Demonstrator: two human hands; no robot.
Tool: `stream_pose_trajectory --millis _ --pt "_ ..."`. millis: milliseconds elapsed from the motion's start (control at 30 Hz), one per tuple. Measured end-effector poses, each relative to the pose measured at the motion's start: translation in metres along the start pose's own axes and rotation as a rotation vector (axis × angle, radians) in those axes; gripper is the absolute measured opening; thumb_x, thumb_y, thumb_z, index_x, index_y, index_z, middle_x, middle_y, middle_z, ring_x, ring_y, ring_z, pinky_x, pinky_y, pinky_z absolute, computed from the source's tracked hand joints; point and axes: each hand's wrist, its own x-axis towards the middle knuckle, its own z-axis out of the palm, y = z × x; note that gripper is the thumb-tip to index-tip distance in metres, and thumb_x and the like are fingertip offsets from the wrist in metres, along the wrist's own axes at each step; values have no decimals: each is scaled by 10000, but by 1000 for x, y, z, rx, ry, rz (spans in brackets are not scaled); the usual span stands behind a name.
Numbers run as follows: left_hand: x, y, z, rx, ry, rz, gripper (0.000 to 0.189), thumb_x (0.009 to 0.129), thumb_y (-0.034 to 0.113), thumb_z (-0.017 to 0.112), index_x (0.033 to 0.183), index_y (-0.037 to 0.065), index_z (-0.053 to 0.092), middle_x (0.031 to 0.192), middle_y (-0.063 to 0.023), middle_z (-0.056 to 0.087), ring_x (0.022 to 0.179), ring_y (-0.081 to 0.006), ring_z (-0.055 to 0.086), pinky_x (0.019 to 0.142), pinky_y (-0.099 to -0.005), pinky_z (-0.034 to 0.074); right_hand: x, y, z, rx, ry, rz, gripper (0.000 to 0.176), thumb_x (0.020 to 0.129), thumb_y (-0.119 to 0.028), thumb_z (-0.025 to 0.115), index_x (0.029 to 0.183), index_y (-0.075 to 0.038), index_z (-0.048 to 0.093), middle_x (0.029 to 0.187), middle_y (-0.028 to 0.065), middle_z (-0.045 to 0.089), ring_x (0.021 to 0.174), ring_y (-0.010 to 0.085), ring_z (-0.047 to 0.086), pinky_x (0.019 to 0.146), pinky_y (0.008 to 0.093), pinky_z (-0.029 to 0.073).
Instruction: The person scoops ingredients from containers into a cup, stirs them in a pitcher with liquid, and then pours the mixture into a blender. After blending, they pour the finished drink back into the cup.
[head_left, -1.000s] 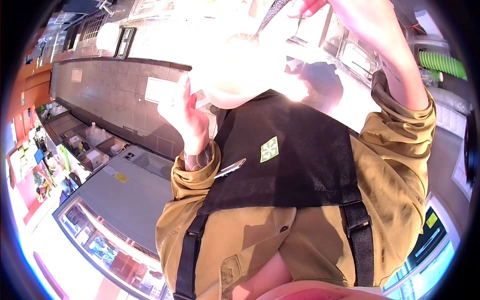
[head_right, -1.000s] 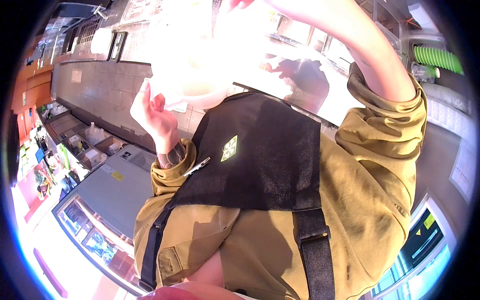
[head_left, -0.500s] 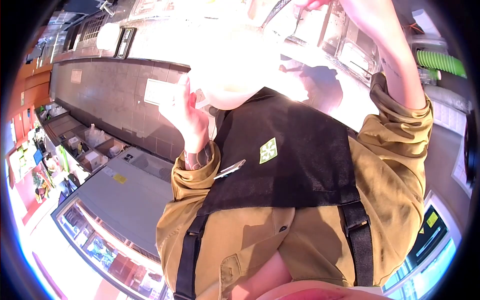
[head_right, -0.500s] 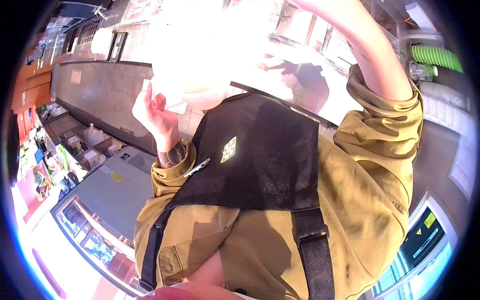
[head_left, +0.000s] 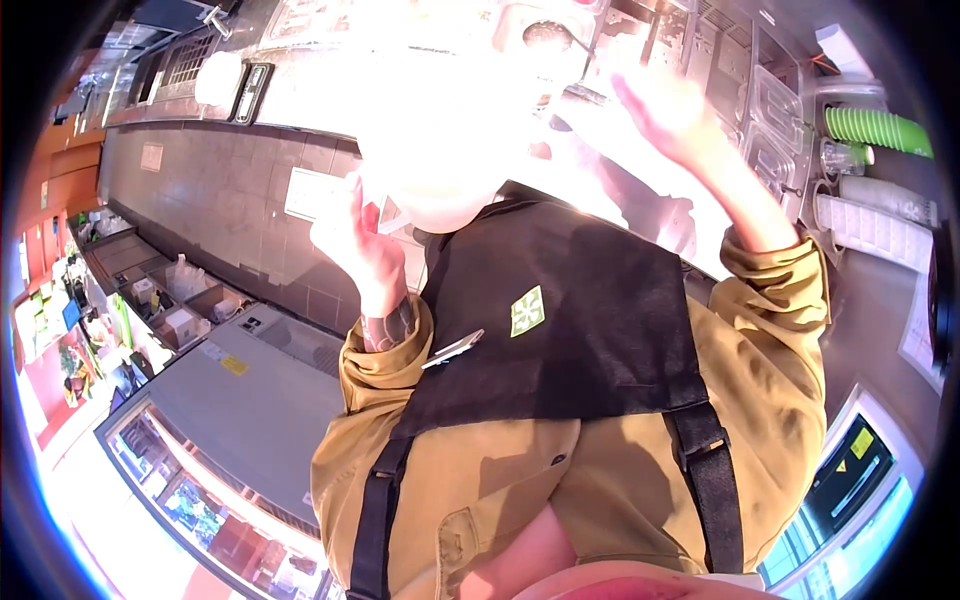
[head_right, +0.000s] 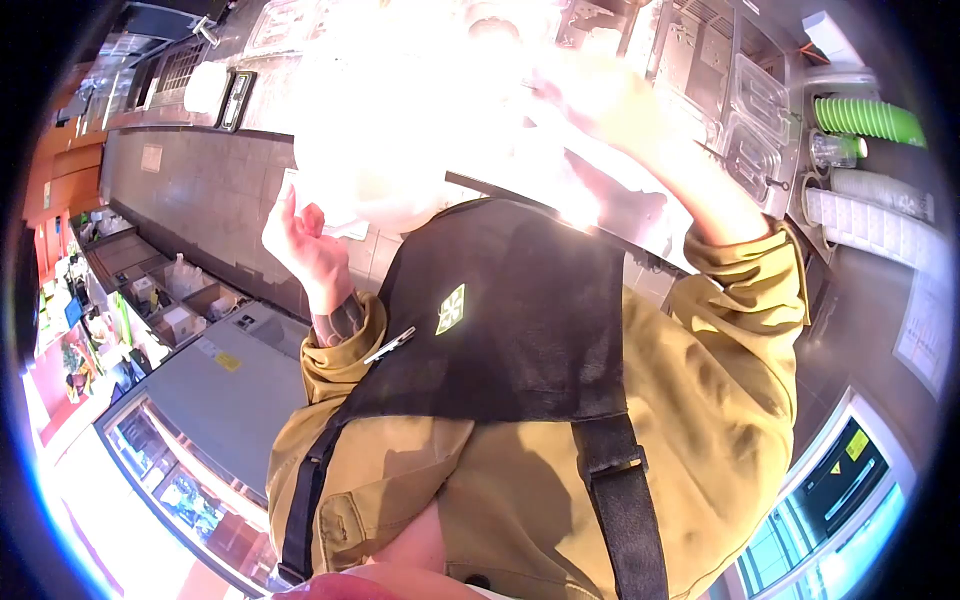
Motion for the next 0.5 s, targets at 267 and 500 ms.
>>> stream_pose_trajectory --millis 267,500 --pt "6 -5 -7 59 17 13 228 856 168 609 660 77 537 648 40 460 549 -51 353 504 -197 280 -46 -5 26 130 179 -192 302 752 -13 639 1053 17 637 985 165 672 840 263 677 671 348 568" --pt "3 -11 1 76 -17 28 216 855 158 599 667 69 541 678 29 518 562 -49 409 492 -200 282 -53 3 -4 166 98 -126 307 739 36 647 1045 53 625 1004 192 669 857 283 681 675 340 561"
